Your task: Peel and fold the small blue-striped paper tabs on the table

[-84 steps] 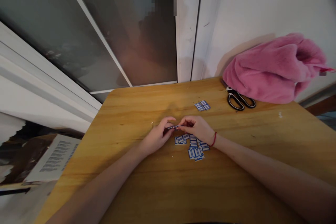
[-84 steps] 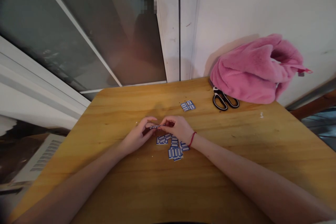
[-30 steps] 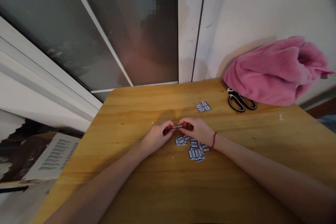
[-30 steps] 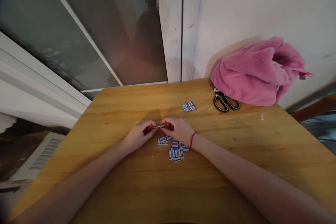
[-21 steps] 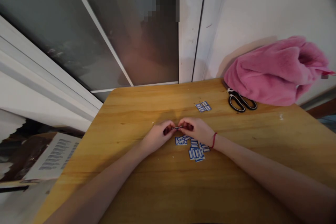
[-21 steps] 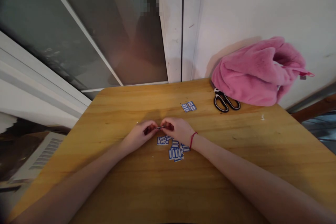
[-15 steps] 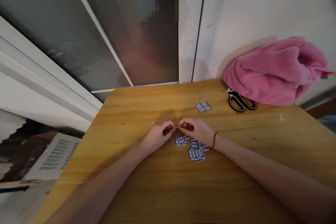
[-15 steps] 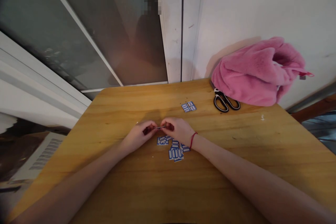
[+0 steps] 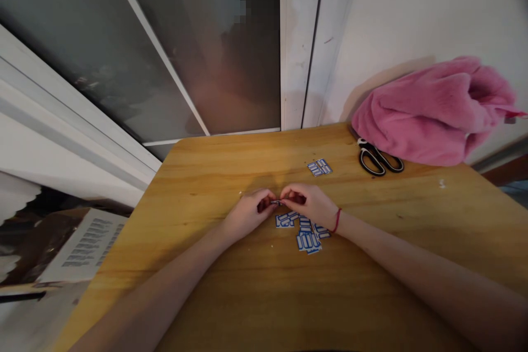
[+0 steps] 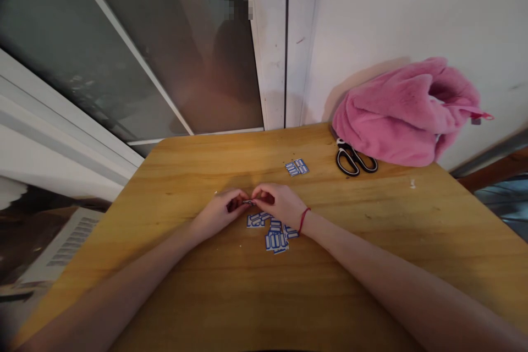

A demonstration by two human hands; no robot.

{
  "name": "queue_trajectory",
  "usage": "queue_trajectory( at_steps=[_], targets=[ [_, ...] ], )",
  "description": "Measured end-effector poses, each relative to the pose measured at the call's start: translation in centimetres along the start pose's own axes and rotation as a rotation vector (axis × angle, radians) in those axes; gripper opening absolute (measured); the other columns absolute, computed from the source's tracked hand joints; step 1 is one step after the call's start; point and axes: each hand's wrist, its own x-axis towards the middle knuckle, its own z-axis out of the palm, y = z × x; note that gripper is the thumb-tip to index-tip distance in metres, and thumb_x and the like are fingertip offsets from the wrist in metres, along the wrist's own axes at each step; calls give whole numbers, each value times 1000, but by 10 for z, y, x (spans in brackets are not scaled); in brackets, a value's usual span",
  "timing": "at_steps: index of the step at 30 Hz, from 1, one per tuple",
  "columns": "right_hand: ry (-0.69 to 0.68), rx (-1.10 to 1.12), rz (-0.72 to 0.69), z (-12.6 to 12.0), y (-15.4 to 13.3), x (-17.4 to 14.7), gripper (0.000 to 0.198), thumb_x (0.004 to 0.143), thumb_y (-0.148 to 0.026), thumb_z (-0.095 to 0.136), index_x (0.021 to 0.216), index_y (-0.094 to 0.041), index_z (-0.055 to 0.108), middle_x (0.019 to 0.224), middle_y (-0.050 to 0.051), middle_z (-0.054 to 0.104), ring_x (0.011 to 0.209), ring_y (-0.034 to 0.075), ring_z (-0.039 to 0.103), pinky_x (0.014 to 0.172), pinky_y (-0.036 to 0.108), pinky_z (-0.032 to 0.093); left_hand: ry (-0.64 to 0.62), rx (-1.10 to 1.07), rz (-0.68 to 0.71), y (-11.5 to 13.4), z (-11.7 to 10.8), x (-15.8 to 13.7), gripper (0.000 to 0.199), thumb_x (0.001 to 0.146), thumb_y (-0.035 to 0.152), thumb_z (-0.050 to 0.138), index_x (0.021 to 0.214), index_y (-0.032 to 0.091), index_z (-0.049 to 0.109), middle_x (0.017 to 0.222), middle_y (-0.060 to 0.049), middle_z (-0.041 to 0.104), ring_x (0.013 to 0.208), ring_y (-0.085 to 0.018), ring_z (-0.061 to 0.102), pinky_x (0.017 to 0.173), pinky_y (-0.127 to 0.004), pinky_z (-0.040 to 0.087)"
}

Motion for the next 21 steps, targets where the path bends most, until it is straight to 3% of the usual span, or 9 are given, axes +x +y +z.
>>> queue_trajectory(
  at_steps=[11,21],
  targets=[
    [-15,-29,-1,1,0,-1,10,79,-28,56,81,-19,60,62,-3,54,54,8,45,51,19,34,-18,4,7,2,-1,1,8,84,26,50,84,20,55,65,4,49,57,-9,45,54,-19,36],
    [-4,-26,-11,-1,-2,-1,11,79,-28,56,80,-18,61,56,-6,42,52,7,38,49,19,29,-21,12,9,2,-2,1,8,84,25,50,83,19,54,65,4,48,57,-9,44,54,-19,36]
  ],
)
